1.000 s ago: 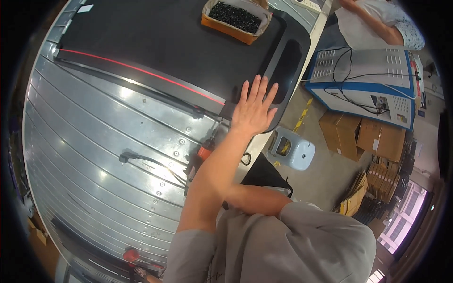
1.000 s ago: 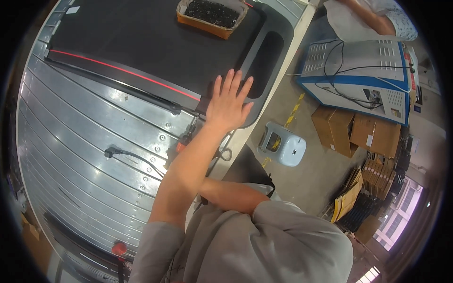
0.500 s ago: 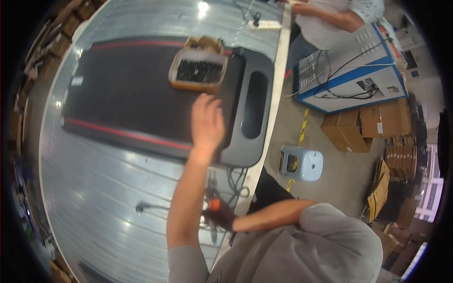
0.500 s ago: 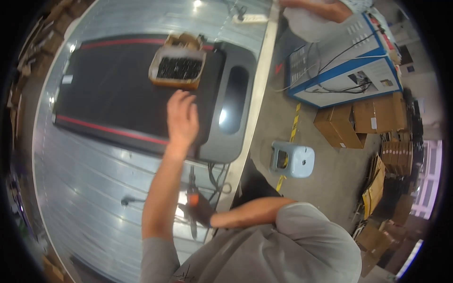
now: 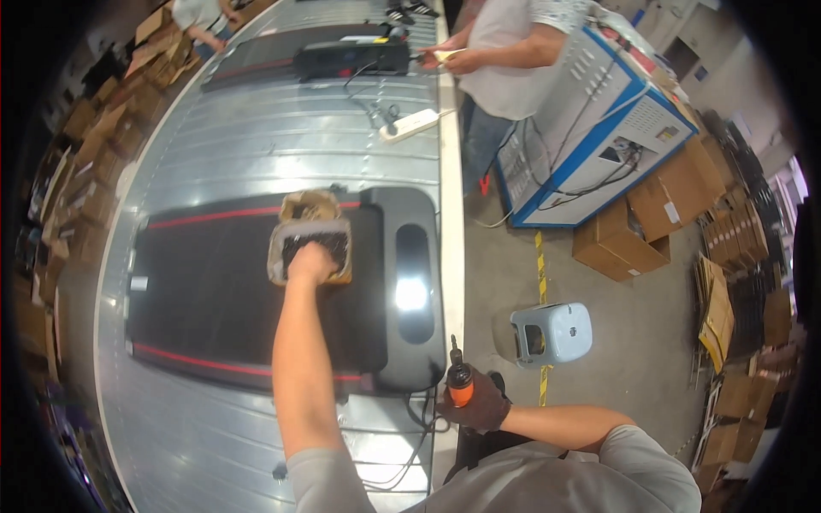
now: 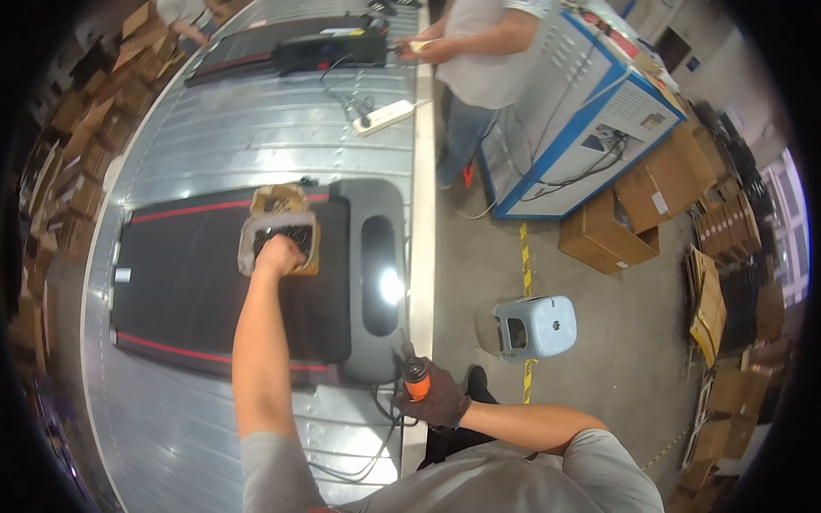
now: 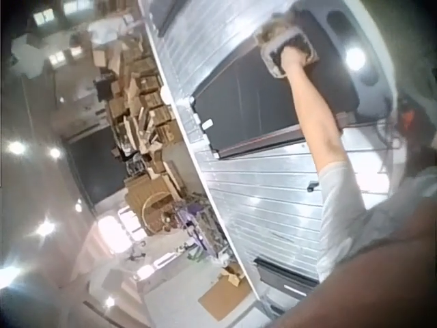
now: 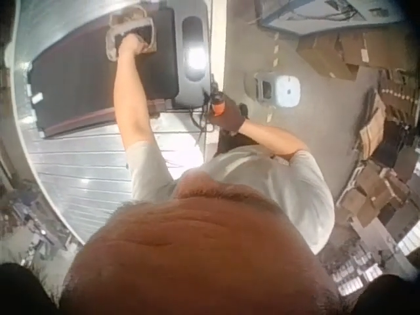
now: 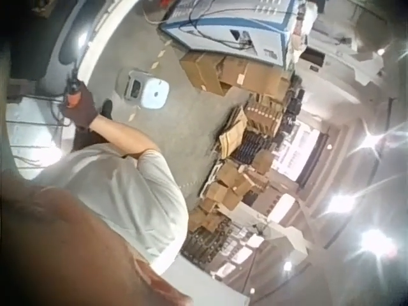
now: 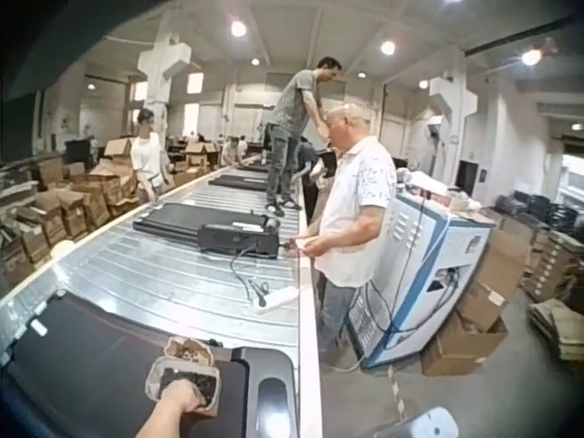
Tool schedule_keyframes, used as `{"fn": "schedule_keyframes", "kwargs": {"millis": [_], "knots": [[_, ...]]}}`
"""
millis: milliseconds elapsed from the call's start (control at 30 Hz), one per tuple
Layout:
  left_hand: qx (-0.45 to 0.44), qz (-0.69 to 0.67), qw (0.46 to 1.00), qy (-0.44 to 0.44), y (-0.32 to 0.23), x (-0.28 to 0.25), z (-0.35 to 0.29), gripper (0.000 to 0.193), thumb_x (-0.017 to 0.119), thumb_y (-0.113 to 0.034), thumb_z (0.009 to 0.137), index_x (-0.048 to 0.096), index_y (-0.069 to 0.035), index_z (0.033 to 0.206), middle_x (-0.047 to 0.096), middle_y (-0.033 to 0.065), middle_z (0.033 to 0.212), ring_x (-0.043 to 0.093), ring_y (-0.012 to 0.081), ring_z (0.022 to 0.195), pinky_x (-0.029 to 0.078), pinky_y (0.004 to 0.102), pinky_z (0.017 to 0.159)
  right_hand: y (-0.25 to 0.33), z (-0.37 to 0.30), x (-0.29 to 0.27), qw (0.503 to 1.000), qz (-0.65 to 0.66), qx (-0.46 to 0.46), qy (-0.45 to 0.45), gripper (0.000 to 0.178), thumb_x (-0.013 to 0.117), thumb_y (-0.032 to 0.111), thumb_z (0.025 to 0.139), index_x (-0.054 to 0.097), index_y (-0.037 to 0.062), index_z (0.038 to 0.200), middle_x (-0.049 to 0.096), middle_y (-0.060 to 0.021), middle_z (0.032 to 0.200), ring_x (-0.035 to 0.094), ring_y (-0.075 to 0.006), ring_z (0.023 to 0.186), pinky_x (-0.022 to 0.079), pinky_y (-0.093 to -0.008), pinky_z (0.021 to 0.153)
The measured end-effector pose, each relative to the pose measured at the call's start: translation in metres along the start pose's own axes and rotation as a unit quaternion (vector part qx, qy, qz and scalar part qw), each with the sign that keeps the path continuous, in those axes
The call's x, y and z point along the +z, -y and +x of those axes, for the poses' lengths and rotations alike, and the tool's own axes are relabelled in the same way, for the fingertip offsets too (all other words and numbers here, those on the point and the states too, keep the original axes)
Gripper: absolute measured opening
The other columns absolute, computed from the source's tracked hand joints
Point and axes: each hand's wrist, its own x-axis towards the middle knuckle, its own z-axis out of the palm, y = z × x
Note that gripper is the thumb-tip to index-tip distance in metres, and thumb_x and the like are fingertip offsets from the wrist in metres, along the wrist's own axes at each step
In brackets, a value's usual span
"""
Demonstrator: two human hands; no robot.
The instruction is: Secure the plastic covers and internal components of a treadmill using an electric screwdriver on an assembly line.
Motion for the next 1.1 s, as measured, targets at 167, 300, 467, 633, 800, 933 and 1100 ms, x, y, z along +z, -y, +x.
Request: {"fn": "schedule_keyframes", "kwargs": {"millis": [167,300,467,633,800,933,1100], "knots": [[0.025,-0.047,0.998,-0.039,0.005,0.004,-0.010,0.015,0.078,-0.018,0.078,0.078,-0.005,0.086,0.076,0.0187,0.088,0.075,0.0352,0.088,0.058,0.0431,0.086,-0.033,-0.005,-0.051,0.987,0.083,0.127,-0.059,0.058,0.085,0.038,0.078,0.056,0.0062,0.117,0.071,-0.0085,0.092,0.071,-0.0274,0.087,0.057,-0.0420,0.084],[0.062,-0.114,0.969,-0.210,-0.005,0.001,-0.030,0.014,0.074,-0.014,0.080,0.071,-0.002,0.085,0.073,0.0167,0.081,0.071,0.0336,0.076,0.056,0.0429,0.076,-0.041,0.003,-0.081,0.993,0.010,0.112,-0.042,0.059,0.085,0.039,0.079,0.055,0.0057,0.117,0.071,-0.0114,0.093,0.070,-0.0293,0.088,0.057,-0.0417,0.084],[0.095,-0.449,0.844,-0.278,-0.051,0.019,-0.091,0.006,0.073,-0.007,0.089,0.068,-0.004,0.089,0.065,0.0007,0.080,0.059,0.0103,0.071,0.049,0.0280,0.068,-0.020,0.022,-0.116,0.990,-0.107,0.066,0.060,0.070,0.080,0.047,0.079,0.054,0.0033,0.126,0.073,-0.0195,0.099,0.071,-0.0436,0.097,0.056,-0.0492,0.090],[0.003,-0.725,0.679,-0.111,-0.132,0.047,-0.182,0.028,0.073,-0.006,0.097,0.067,0.002,0.123,0.075,0.0137,0.102,0.070,0.0158,0.080,0.054,0.0251,0.068,-0.006,0.030,-0.135,0.986,-0.107,0.011,0.126,0.061,0.072,0.044,0.082,0.054,0.0038,0.125,0.072,-0.0223,0.101,0.070,-0.0429,0.098,0.055,-0.0508,0.089],[-0.129,-0.838,0.531,-0.006,-0.160,0.079,-0.239,0.024,0.069,-0.011,0.101,0.066,0.003,0.120,0.073,0.0198,0.116,0.071,0.0212,0.089,0.056,0.0271,0.072,0.000,0.022,-0.153,0.975,-0.148,-0.005,0.166,0.054,0.069,0.040,0.082,0.057,0.0039,0.120,0.073,-0.0208,0.097,0.070,-0.0428,0.097,0.055,-0.0502,0.088],[-0.139,-0.896,0.422,-0.008,-0.178,0.103,-0.266,0.019,0.069,-0.014,0.101,0.066,0.001,0.112,0.072,0.0175,0.116,0.069,0.0203,0.088,0.056,0.0282,0.074,-0.011,0.016,-0.171,0.963,-0.162,-0.034,0.214,0.055,0.072,0.041,0.080,0.057,0.0055,0.120,0.073,-0.0200,0.098,0.071,-0.0419,0.095,0.055,-0.0508,0.086],[-0.149,-0.905,0.393,-0.055,-0.217,0.108,-0.279,0.018,0.066,-0.018,0.104,0.066,-0.001,0.109,0.071,0.0139,0.110,0.068,0.0182,0.088,0.058,0.0279,0.078,-0.028,0.015,-0.198,0.951,-0.172,-0.065,0.247,0.058,0.075,0.042,0.079,0.057,0.0069,0.122,0.074,-0.0193,0.098,0.071,-0.0418,0.096,0.055,-0.0509,0.085]]}}
